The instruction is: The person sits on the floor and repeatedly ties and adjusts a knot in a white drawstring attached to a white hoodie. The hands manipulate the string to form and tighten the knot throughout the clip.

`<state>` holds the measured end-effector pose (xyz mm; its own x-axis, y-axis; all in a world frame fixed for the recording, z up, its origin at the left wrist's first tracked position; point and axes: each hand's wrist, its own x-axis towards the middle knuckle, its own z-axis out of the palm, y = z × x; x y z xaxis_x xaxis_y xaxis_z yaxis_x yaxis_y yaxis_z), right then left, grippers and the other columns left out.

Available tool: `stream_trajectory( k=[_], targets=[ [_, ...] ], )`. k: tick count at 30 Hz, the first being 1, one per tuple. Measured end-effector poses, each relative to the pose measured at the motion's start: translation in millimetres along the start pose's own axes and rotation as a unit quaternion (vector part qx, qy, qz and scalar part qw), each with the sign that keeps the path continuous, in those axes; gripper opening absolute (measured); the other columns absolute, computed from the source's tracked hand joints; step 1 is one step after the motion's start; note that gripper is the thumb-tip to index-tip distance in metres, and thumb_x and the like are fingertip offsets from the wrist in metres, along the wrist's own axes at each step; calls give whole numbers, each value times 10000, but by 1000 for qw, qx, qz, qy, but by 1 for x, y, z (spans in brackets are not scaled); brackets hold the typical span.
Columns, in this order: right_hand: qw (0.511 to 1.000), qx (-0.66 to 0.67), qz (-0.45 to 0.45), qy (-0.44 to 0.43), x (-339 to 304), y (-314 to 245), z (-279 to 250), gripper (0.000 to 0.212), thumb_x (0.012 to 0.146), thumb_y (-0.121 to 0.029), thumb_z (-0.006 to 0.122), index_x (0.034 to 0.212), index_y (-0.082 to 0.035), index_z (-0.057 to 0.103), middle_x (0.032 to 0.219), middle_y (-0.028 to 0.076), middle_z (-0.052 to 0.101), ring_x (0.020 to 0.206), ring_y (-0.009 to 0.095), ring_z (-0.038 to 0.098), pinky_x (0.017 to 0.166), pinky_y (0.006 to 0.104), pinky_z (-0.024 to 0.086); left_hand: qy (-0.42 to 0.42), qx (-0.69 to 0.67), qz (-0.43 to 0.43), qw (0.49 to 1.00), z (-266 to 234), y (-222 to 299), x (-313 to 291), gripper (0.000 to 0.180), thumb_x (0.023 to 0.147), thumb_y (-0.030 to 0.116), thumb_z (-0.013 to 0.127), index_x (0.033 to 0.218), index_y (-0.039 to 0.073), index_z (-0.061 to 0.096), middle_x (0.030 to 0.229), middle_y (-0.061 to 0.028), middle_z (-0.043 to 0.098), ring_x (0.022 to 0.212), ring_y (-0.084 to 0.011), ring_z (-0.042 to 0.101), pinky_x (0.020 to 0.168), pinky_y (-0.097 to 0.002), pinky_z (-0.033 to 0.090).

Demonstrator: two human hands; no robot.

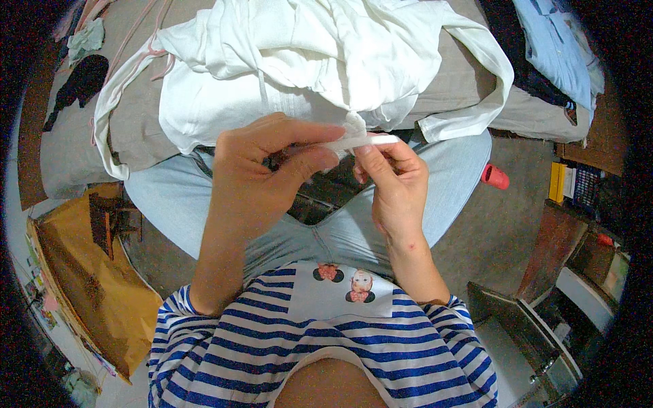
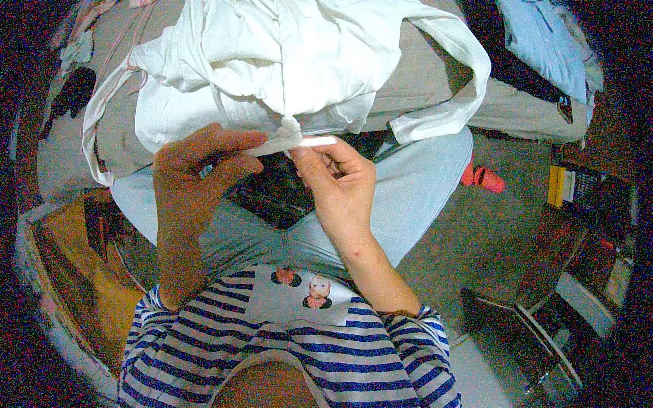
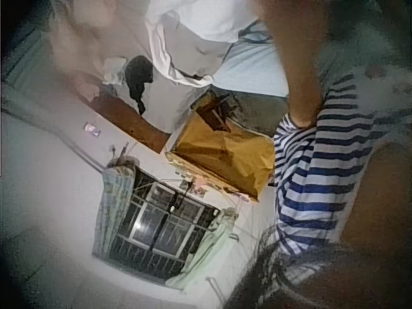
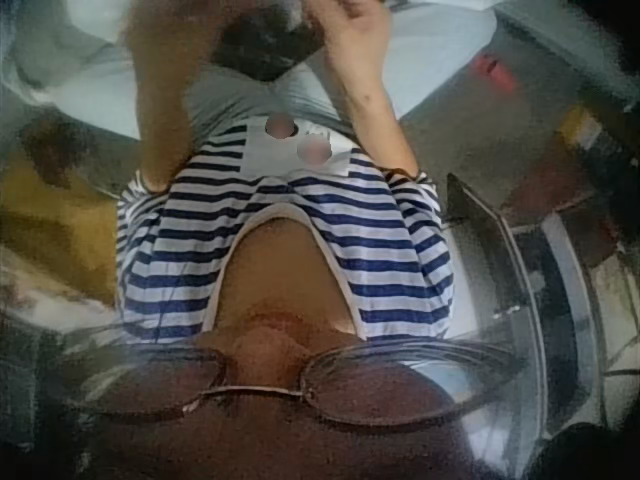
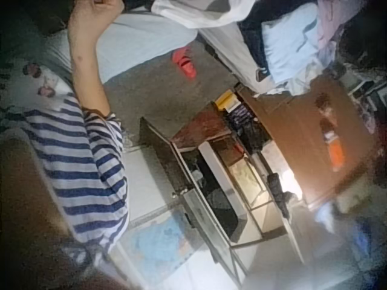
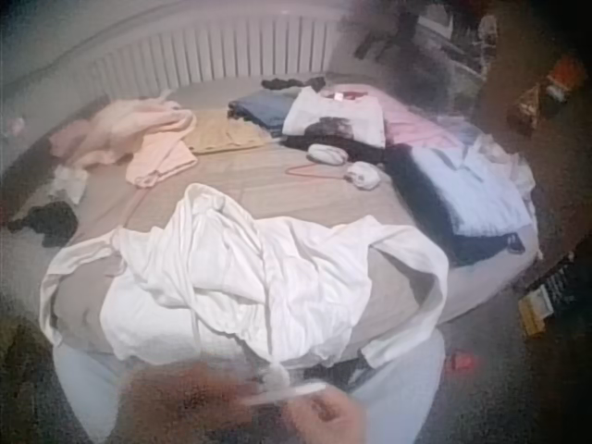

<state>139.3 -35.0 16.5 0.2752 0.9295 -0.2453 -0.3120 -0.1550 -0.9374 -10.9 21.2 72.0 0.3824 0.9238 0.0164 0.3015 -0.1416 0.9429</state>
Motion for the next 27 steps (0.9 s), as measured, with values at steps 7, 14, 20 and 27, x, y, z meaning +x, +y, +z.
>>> stream_trajectory(
  k=[7,14,20,27],
  targets=[
    [1000,13,-18,7,1,1,3,123,802,-75,594,888,12,608,714,38,594,574,75,483,509,194,368,114,71,12,991,6,6,-3,66,700,15,651,761,2,630,641,-51,603,552,-71,560,473,-179,414],
    [1000,9,-11,12,-1,0,4,120,802,-61,592,896,10,616,748,51,615,573,70,494,506,182,372,75,117,-14,990,-6,19,-8,88,663,46,682,719,35,615,621,-20,602,544,-68,548,485,-192,424],
    [999,30,-12,16,0,2,4,122,784,-66,620,884,4,620,719,18,611,578,38,523,499,154,407,66,111,-13,991,-4,11,-12,104,610,30,658,650,22,562,562,-46,566,487,-76,539,442,-192,410],
    [999,42,-15,15,0,1,7,131,770,-26,619,895,10,612,716,18,608,589,38,527,502,154,416,70,162,18,984,3,10,-6,103,618,58,661,687,40,587,611,-55,577,528,-159,561,481,-254,422]
  ],
)
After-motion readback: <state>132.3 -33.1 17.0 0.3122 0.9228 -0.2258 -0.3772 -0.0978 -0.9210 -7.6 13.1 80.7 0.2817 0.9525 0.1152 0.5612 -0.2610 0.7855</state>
